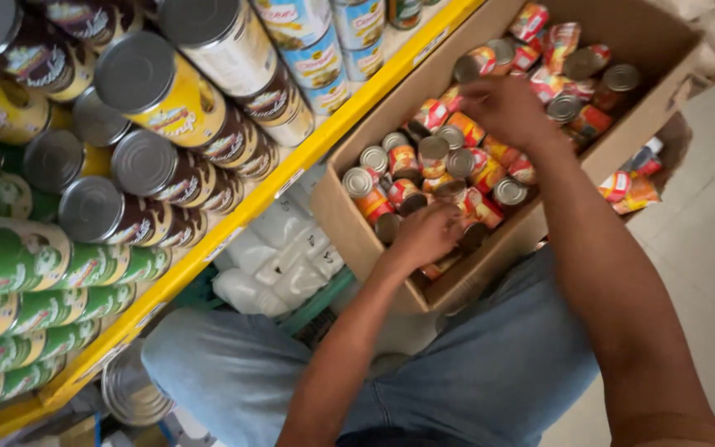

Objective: Stocking small cans of meat onto grocery store shelves from a cardboard box.

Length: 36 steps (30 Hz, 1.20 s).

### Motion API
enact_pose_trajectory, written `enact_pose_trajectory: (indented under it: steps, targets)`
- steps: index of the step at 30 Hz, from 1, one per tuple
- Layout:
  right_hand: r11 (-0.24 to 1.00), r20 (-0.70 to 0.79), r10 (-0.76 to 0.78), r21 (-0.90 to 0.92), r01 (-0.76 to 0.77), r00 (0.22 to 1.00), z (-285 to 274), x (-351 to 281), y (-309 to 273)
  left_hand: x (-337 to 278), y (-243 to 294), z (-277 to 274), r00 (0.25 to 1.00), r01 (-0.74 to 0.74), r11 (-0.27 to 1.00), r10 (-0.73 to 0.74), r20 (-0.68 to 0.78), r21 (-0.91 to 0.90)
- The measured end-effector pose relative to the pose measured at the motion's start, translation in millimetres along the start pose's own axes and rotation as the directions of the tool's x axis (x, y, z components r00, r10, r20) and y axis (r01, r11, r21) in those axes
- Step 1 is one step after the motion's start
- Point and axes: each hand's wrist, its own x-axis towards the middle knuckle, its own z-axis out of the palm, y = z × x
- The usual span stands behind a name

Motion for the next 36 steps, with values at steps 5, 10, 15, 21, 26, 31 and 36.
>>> enact_pose_trajectory:
  steps: [5, 10, 15, 21, 26, 31, 36]
  targets:
    - [0.968, 0.231, -0.248, 0.018, 0.251, 0.941, 21, 4, -98, -9, -13, 10, 0.99, -0.055, 0.995, 0.044, 0.134, 0.079]
    - [0.962, 0.466, -0.182, -0.099, 0.256, 0.866, 53, 5, -98, -12, -7, 4, 0.955, -0.019, 0.99, -0.024, 0.295, 0.141]
    - [0.965, 0.684, 0.025, -0.206, 0.16, 0.729, 62, -4, -108, -12, -5, 3, 0.895, -0.094, 0.975, -0.006, 0.446, 0.203]
    - [0.917, 0.679, -0.205, -0.12, 0.381, 0.705, 114, -16, -104, -18, -2, 18, 0.882, -0.144, 0.938, -0.024, 0.471, 0.317]
    - [0.9, 0.732, -0.149, -0.178, 0.397, 0.665, 119, -15, -110, -45, -21, 55, 0.885, -0.267, 0.876, 0.058, 0.463, 0.402]
    - [0.922, 0.775, -0.106, -0.159, 0.354, 0.623, 100, -7, -114, -31, 8, 23, 0.901, -0.205, 0.927, 0.054, 0.43, 0.313]
    - [0.952, 0.719, -0.135, -0.096, 0.29, 0.682, 51, -7, -118, -24, -13, 23, 0.995, -0.05, 0.984, 0.064, 0.075, -0.173]
